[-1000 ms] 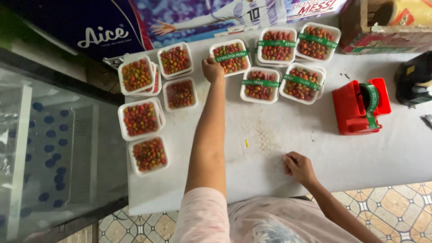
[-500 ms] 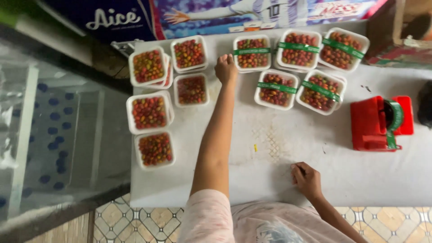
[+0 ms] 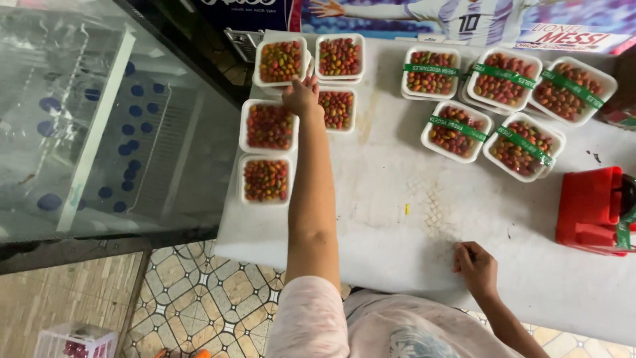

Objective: Applying green adhesive tape to plastic trays filled with small red fruits to seal and label them.

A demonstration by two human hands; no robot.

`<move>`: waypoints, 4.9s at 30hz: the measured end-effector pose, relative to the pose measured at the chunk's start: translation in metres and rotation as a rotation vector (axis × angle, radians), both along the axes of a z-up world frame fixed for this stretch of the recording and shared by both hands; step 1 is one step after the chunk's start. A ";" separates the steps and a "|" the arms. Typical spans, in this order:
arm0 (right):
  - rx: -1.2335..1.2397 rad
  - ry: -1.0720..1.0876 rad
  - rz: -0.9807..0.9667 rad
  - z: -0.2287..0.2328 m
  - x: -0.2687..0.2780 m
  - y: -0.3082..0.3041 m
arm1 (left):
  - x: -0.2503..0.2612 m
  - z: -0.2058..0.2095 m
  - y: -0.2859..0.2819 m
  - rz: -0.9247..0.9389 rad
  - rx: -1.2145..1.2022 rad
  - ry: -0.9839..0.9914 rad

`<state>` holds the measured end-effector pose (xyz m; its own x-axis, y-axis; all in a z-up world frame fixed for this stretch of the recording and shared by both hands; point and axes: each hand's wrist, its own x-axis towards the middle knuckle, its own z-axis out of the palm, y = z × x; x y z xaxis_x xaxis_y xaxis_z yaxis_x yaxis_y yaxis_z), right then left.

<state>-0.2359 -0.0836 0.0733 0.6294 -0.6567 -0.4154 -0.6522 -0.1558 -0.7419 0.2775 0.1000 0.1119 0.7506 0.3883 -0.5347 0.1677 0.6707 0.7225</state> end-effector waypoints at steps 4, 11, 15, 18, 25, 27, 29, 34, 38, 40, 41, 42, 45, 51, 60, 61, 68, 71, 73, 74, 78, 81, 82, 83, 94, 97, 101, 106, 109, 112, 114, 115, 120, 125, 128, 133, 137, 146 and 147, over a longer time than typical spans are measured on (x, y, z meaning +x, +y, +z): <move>0.007 -0.050 0.000 -0.012 -0.004 -0.003 | 0.017 -0.022 0.004 0.007 0.039 0.015; -0.171 -0.069 0.117 -0.029 -0.011 -0.007 | 0.000 -0.060 -0.010 -0.113 0.119 -0.163; -0.175 -0.134 0.136 -0.037 -0.014 -0.011 | -0.086 -0.072 -0.031 -0.481 0.300 -0.291; -0.149 -0.155 0.116 -0.042 -0.015 -0.016 | -0.219 0.019 -0.041 -0.810 0.329 -0.224; 0.146 -0.328 -0.153 -0.062 -0.045 -0.037 | -0.372 -0.115 -0.085 -1.273 0.228 -0.098; 0.235 -0.439 -0.313 -0.078 -0.063 -0.052 | -0.397 -0.135 -0.095 -1.363 0.176 -0.025; 0.218 -0.456 -0.392 -0.069 -0.081 -0.070 | -0.412 -0.128 -0.104 -1.399 0.179 -0.008; 0.177 -0.536 -0.611 -0.040 -0.118 -0.120 | -0.424 -0.131 -0.115 -1.465 0.278 -0.007; 0.091 -0.622 -0.736 -0.017 -0.130 -0.170 | -0.409 -0.117 -0.110 -1.481 0.931 -0.235; 0.044 -0.646 -0.755 -0.009 -0.129 -0.196 | -0.406 -0.097 -0.120 -1.416 1.420 -0.420; 0.004 -0.630 -0.727 -0.005 -0.125 -0.209 | -0.408 -0.083 -0.131 -1.399 1.431 -0.451; -0.031 -0.612 -0.696 -0.002 -0.122 -0.220 | -0.410 -0.069 -0.140 -1.381 1.445 -0.475; -0.054 -0.429 -0.584 -0.004 -0.103 -0.249 | -0.439 -0.067 -0.215 -1.499 1.250 -0.778; -0.116 -0.132 -0.404 -0.003 -0.076 -0.263 | -0.506 -0.046 -0.329 -1.638 1.225 -0.904; -0.339 -0.277 -0.235 0.035 -0.117 -0.234 | -0.507 -0.070 -0.344 -1.624 1.301 -0.854; -0.340 -0.279 -0.231 0.037 -0.129 -0.225 | -0.506 -0.070 -0.347 -1.619 1.302 -0.852; 0.080 -0.259 -0.380 0.086 -0.211 -0.154 | -0.515 -0.063 -0.345 -1.547 1.194 -0.558; 0.158 -0.260 -0.412 0.090 -0.235 -0.139 | -0.525 -0.056 -0.345 -1.598 1.068 -0.437; 0.187 -0.259 -0.424 0.077 -0.248 -0.134 | -0.533 -0.061 -0.348 -1.648 0.970 -0.371; 0.193 -0.324 -0.453 0.065 -0.255 -0.133 | -0.537 -0.068 -0.351 -1.603 0.677 -0.301; 0.197 -0.410 -0.475 0.042 -0.267 -0.135 | -0.553 -0.090 -0.363 -1.377 0.050 -0.083; 0.208 -0.396 -0.465 0.031 -0.269 -0.135 | -0.556 -0.053 -0.358 -1.363 0.063 -0.171; 0.211 -0.395 -0.461 0.029 -0.269 -0.136 | -0.558 -0.061 -0.361 -1.359 0.066 -0.169; 0.214 -0.407 -0.465 0.026 -0.269 -0.136 | -0.560 -0.068 -0.364 -1.357 0.146 -0.213; 0.205 -0.326 -0.484 0.013 -0.256 -0.134 | -0.564 -0.078 -0.368 -1.207 0.951 -0.605; 0.234 -0.320 -0.503 0.006 -0.253 -0.128 | -0.562 -0.099 -0.367 -1.202 1.019 -0.643; 0.277 -0.263 -0.508 -0.005 -0.245 -0.125 | -0.550 -0.103 -0.367 -1.312 1.191 -0.752; 0.363 -0.246 -0.552 -0.018 -0.242 -0.093 | -0.535 -0.140 -0.338 -1.433 1.331 -0.818; 0.425 -0.231 -0.580 -0.010 -0.233 -0.073 | -0.518 -0.131 -0.311 -1.409 1.077 -0.838; 0.419 -0.304 -0.563 -0.016 -0.202 -0.064 | -0.473 -0.068 -0.276 -1.409 0.846 -0.874; 0.427 -0.312 -0.484 -0.011 -0.174 -0.057 | -0.437 -0.010 -0.243 -1.547 0.728 -0.716; 0.428 -0.307 -0.483 -0.008 -0.161 -0.051 | -0.417 -0.028 -0.241 -1.546 0.726 -0.710; 0.383 -0.301 -0.369 -0.013 -0.101 -0.038 | -0.334 -0.087 -0.237 -1.545 0.929 -0.784; 0.389 -0.253 -0.383 -0.039 -0.078 -0.032 | -0.315 -0.119 -0.240 -1.526 1.212 -0.782; 0.406 -0.211 -0.416 -0.042 -0.071 -0.031 | -0.315 -0.125 -0.237 -1.505 1.355 -0.799; 0.443 -0.174 -0.449 -0.037 -0.068 -0.030 | -0.315 -0.137 -0.237 -1.471 1.498 -0.864; 0.420 -0.162 -0.408 -0.032 -0.065 -0.028 | -0.313 -0.112 -0.229 -1.361 1.416 -0.880; 0.394 -0.130 -0.392 -0.015 -0.059 -0.029 | -0.324 -0.092 -0.226 -1.762 1.513 -0.902; 0.395 -0.124 -0.391 -0.013 -0.060 -0.029 | -0.326 -0.083 -0.226 -1.860 1.495 -0.854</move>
